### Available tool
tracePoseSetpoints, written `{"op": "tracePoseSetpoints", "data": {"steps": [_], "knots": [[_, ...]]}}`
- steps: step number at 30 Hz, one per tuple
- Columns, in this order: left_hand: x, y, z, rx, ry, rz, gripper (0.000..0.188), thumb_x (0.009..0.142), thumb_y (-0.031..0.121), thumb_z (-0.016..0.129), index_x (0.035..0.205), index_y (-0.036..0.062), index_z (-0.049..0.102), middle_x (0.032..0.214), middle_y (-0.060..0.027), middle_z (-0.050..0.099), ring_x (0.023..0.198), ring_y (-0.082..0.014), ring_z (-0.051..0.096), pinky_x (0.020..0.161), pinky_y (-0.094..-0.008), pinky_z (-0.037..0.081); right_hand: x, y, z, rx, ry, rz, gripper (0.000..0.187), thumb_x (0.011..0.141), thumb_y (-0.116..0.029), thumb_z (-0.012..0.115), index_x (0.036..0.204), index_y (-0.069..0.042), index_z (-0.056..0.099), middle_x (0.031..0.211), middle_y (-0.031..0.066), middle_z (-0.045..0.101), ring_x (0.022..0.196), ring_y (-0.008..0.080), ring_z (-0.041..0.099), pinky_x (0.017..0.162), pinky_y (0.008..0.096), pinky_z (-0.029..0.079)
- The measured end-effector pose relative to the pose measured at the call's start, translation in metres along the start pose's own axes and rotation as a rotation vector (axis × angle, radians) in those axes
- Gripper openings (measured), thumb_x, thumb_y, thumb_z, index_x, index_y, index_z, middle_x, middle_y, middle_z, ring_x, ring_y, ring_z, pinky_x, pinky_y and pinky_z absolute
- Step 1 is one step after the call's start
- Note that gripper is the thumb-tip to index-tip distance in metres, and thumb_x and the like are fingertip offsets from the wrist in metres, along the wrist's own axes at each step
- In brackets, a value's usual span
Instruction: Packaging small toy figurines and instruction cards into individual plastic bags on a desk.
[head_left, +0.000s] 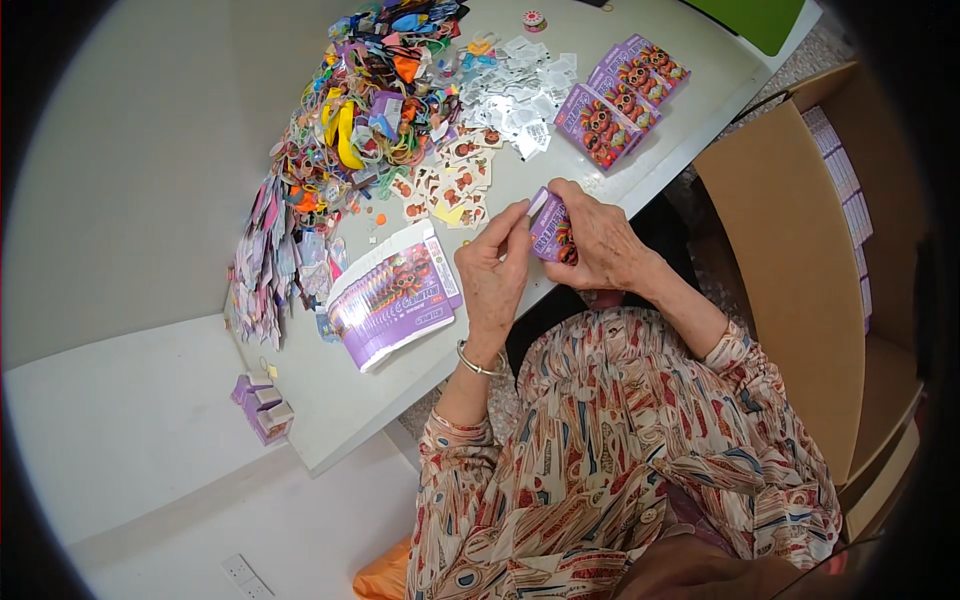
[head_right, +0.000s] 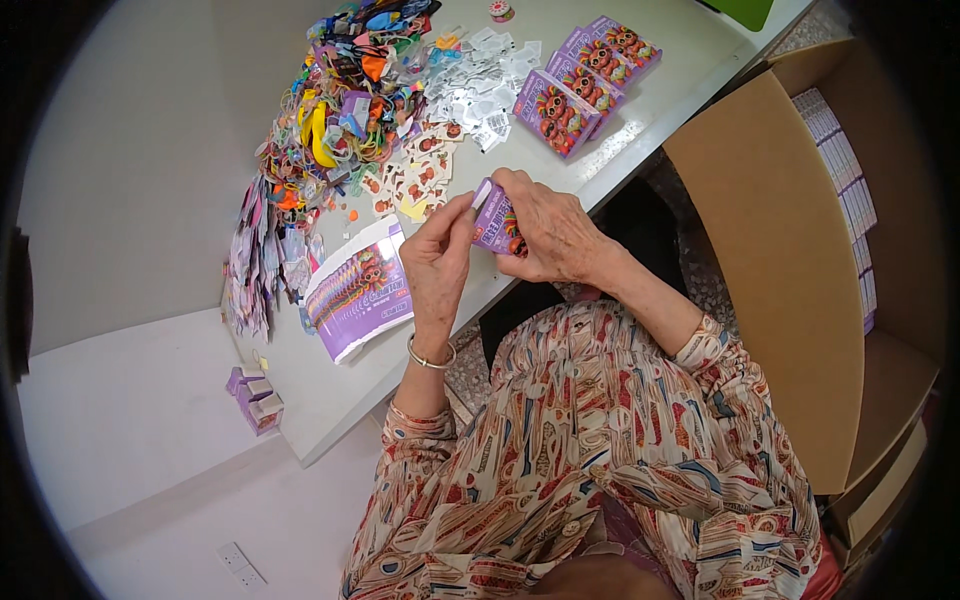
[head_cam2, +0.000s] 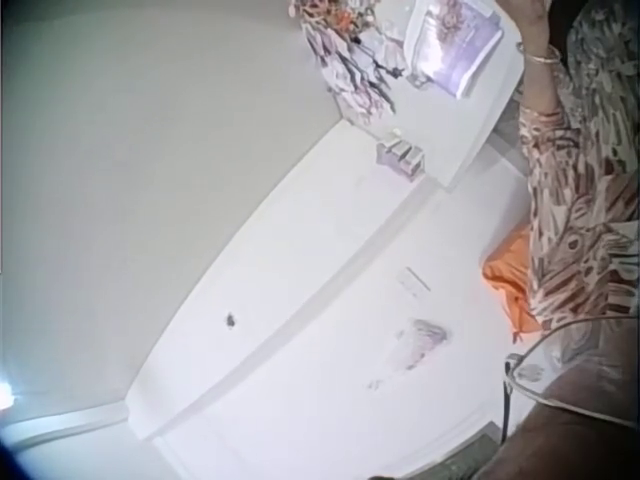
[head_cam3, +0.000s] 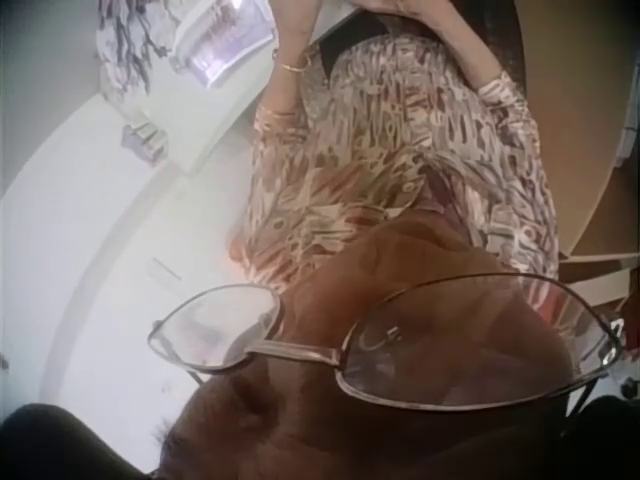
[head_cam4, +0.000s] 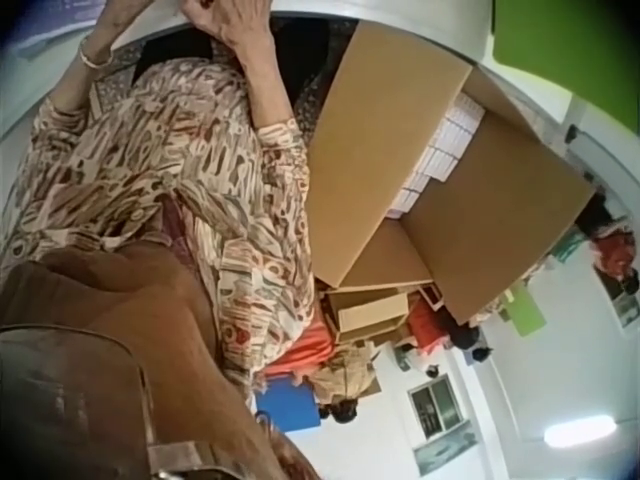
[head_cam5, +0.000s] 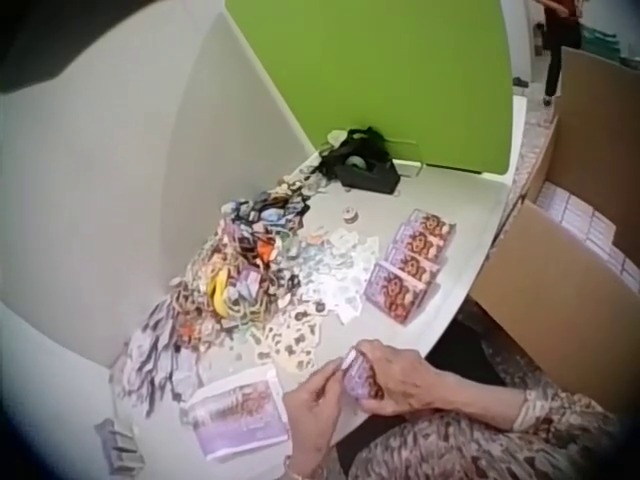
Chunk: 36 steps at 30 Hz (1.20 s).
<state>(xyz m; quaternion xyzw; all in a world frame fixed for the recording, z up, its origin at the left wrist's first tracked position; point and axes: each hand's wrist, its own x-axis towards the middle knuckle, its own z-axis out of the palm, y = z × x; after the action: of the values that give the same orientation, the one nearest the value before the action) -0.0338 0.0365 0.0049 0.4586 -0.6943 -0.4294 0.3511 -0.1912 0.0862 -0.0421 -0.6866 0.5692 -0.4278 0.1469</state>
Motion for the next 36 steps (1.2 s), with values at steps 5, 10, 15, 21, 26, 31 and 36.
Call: {"op": "tracePoseSetpoints", "data": {"steps": [5,10,15,21,26,31,36], "knots": [[-0.007,-0.001,0.005,0.129,-0.063,0.109,0.024,0.09,0.004,0.059,0.112,-0.0012,0.066,0.097,-0.0173,0.071,0.083,-0.0217,0.07,0.073,-0.0314,0.052,0.0,0.0,-0.002,-0.005,-0.022,0.026,0.085,0.065,-0.026,0.076,0.131,0.003,0.031,0.11,0.0248,0.051,0.084,0.042,0.061,0.07,0.0455,0.051],[-0.016,-0.003,0.013,0.363,0.047,0.299,0.03,0.088,0.0,0.056,0.117,-0.0013,0.061,0.106,-0.0225,0.066,0.091,-0.0399,0.066,0.079,-0.039,0.053,0.007,-0.002,-0.002,0.002,0.002,-0.039,0.085,0.066,-0.027,0.077,0.133,0.0,0.032,0.114,0.0244,0.051,0.084,0.042,0.061,0.07,0.0451,0.052],[-0.008,-0.004,0.008,0.082,-0.043,0.092,0.025,0.09,0.001,0.057,0.114,-0.0024,0.062,0.106,-0.0196,0.068,0.092,-0.0289,0.069,0.08,-0.0339,0.052,0.007,0.001,-0.006,0.054,-0.024,-0.005,0.076,0.068,-0.023,0.073,0.131,-0.003,0.036,0.104,0.0207,0.051,0.082,0.0403,0.06,0.066,0.0454,0.051],[-0.011,-0.008,0.012,-0.019,-0.004,0.136,0.021,0.091,0.002,0.058,0.11,-0.0023,0.063,0.105,-0.0164,0.07,0.096,-0.0192,0.067,0.082,-0.0302,0.051,0.008,0.004,-0.003,0.08,0.029,-0.043,0.07,0.065,-0.022,0.075,0.123,-0.004,0.039,0.099,0.0188,0.052,0.079,0.0405,0.06,0.065,0.0453,0.051],[-0.011,-0.011,0.02,0.024,0.042,0.233,0.018,0.09,0.001,0.058,0.107,-0.0021,0.063,0.105,-0.0161,0.069,0.098,-0.0185,0.066,0.084,-0.0309,0.05,0.006,0.006,-0.004,0.077,0.041,-0.049,0.069,0.065,-0.022,0.075,0.122,-0.005,0.04,0.098,0.0188,0.052,0.079,0.0408,0.06,0.066,0.0454,0.051],[-0.005,-0.013,0.018,0.007,-0.022,0.103,0.018,0.09,0.001,0.057,0.107,-0.0019,0.063,0.102,-0.0133,0.069,0.088,-0.0232,0.068,0.081,-0.0305,0.051,0.003,0.002,-0.005,0.039,0.053,0.033,0.075,0.066,-0.025,0.075,0.126,0.0,0.037,0.101,0.0204,0.054,0.081,0.0404,0.061,0.067,0.0459,0.051],[0.018,-0.011,0.026,0.011,0.011,0.15,0.036,0.089,0.01,0.063,0.123,-0.0005,0.055,0.126,-0.0174,0.057,0.12,-0.0296,0.053,0.101,-0.0369,0.04,0.023,-0.005,-0.021,-0.292,0.156,-0.032,0.077,0.065,-0.024,0.076,0.128,0.002,0.039,0.11,0.0199,0.052,0.102,0.0357,0.056,0.083,0.0405,0.048]]}}
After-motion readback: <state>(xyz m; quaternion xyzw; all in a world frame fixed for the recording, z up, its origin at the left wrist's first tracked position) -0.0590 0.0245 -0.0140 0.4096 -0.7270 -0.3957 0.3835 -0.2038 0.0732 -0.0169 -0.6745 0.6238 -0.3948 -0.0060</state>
